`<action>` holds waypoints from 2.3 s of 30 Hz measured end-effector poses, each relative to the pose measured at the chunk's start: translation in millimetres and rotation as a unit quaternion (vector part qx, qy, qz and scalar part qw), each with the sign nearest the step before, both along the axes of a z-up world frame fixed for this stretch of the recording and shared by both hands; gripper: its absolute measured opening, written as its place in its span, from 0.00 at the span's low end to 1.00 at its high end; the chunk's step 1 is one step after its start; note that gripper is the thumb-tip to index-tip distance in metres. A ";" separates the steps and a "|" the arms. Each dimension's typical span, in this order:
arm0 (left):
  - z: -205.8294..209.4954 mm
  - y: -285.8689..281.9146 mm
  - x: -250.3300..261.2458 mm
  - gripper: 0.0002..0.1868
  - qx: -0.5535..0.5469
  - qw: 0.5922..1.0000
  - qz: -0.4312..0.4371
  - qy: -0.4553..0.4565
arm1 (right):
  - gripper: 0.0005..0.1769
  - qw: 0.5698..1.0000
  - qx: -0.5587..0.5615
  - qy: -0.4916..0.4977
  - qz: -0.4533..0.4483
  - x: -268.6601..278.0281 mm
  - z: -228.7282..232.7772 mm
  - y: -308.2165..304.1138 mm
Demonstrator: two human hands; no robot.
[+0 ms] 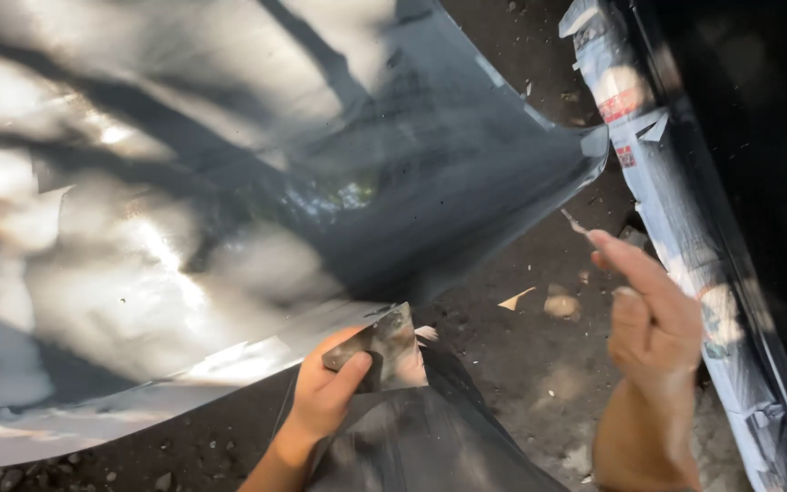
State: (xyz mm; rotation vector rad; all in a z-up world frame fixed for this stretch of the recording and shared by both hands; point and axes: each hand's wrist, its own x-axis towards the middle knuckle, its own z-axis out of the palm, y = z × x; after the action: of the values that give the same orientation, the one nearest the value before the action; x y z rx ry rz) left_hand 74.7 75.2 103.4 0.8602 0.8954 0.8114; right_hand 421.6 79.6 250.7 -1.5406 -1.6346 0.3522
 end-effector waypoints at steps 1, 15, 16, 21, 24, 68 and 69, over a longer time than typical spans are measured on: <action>6.6 2.7 3.1 0.17 -0.005 1.000 0.004 -0.002 | 0.19 1.000 -0.005 -0.002 0.004 3.9 14.8 8.4; 49.2 134.0 123.2 0.17 -0.081 0.937 0.281 -0.193 | 0.21 0.915 -0.346 0.040 0.202 35.6 47.0 329.7; 47.8 140.1 127.8 0.17 -0.086 0.933 0.290 -0.194 | 0.21 0.912 -0.352 0.036 0.209 26.3 45.3 337.9; 44.2 171.9 142.8 0.16 -0.062 0.902 0.354 -0.240 | 0.18 0.919 -0.223 -0.214 0.244 10.8 15.7 360.7; 58.5 194.4 139.1 0.17 -0.077 0.884 0.373 -0.272 | 0.16 0.907 -0.081 -0.244 0.334 2.7 1.5 362.0; 41.2 178.0 130.3 0.17 -0.091 0.898 0.334 -0.272 | 0.29 0.790 -0.163 -0.438 0.396 -22.2 8.7 368.1; 39.5 178.2 130.5 0.17 -0.089 0.898 0.335 -0.272 | 0.29 0.784 -0.189 -0.436 0.398 -23.1 11.1 368.5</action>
State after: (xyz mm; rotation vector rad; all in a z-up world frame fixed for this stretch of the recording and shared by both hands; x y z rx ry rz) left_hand 205.2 253.4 142.8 0.1098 0.7385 1.4544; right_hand 398.6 448.1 261.7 -1.2442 -3.1280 0.4556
